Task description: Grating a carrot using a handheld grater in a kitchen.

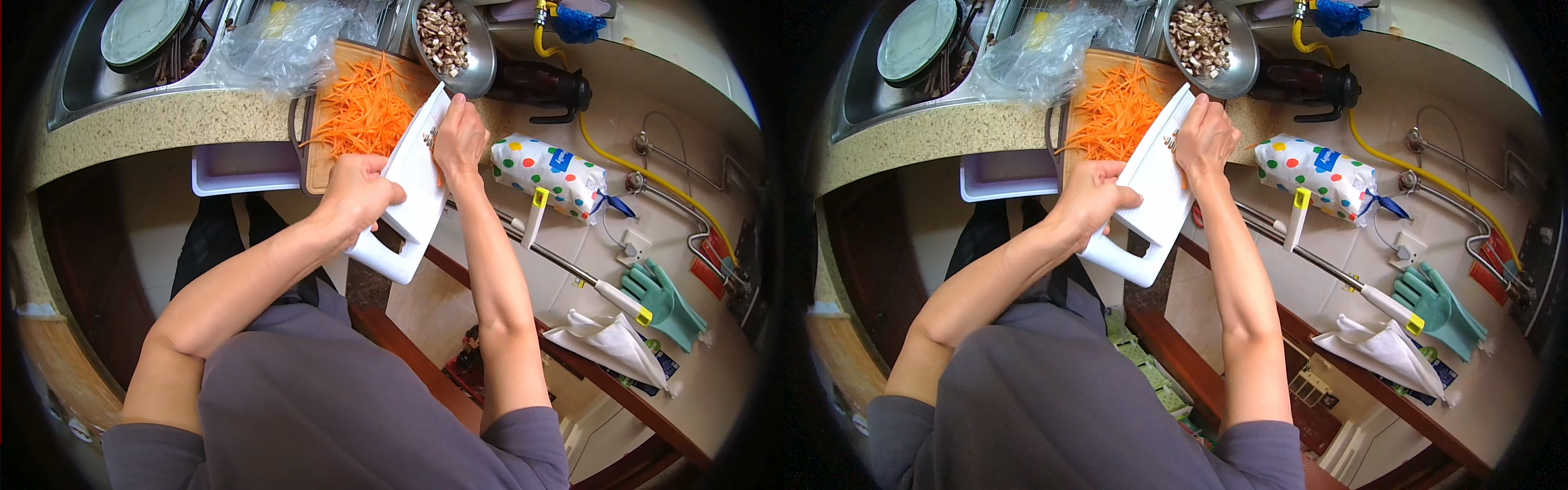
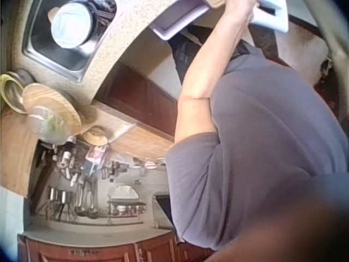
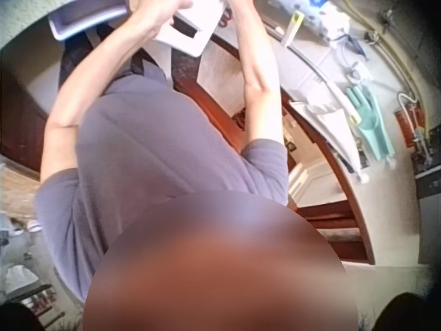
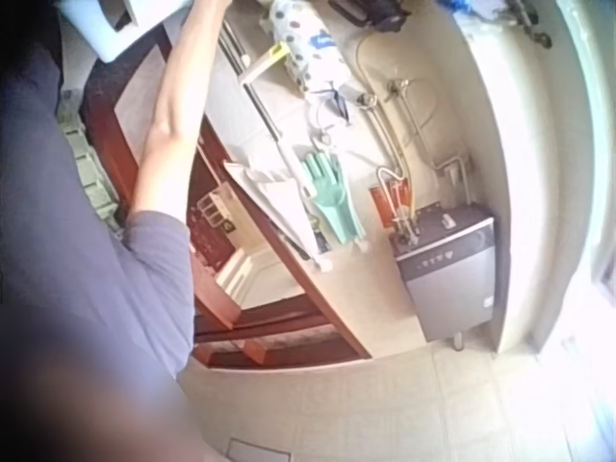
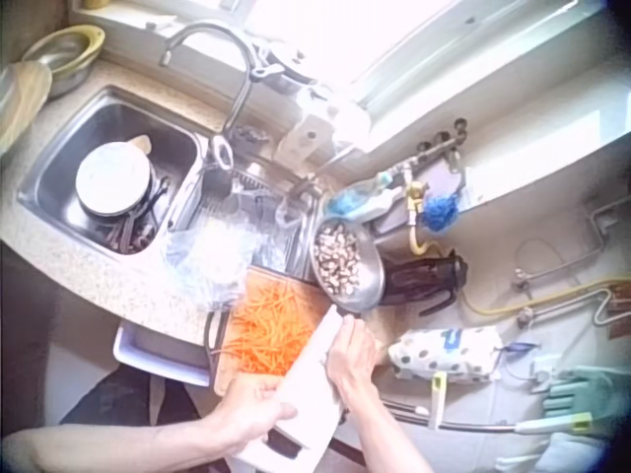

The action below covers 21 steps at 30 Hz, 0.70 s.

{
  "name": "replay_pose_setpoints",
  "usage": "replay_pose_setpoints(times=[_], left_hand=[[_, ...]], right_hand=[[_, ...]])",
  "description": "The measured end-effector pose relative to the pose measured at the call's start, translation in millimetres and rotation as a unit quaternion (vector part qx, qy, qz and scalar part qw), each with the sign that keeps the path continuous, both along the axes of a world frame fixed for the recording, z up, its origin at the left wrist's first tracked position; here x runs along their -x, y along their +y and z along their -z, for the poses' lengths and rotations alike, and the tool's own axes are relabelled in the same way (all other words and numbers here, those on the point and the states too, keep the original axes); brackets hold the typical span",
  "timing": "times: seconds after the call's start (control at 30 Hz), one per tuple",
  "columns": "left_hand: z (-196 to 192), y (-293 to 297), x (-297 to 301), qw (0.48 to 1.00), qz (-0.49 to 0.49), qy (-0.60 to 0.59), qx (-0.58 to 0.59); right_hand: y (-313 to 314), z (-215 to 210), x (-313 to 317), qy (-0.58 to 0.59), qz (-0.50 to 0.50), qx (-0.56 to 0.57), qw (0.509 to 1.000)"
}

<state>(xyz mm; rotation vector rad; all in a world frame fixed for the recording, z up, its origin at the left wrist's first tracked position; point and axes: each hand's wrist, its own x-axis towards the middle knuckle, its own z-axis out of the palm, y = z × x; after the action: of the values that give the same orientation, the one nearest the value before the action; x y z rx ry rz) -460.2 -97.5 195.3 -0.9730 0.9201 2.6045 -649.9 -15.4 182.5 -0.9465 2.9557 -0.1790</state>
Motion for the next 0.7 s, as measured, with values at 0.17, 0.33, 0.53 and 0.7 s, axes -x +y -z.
replay_pose_setpoints(times=[0.17,0.33,0.53,0.7], left_hand=[[19,-7,10,0.994,0.096,0.03,-0.036],[38,14,16,0.996,0.024,0.036,-0.075],[71,42,22,0.985,-0.074,0.035,0.15],[54,34,24,0.967,-0.064,0.048,0.244]], right_hand=[[9,3,21,-0.225,0.059,0.057,0.971],[14,-1,16,-0.19,-0.046,0.167,0.967],[29,-43,-4,-0.133,0.036,0.112,0.984],[32,-25,-23,-0.236,0.115,0.156,0.952]])
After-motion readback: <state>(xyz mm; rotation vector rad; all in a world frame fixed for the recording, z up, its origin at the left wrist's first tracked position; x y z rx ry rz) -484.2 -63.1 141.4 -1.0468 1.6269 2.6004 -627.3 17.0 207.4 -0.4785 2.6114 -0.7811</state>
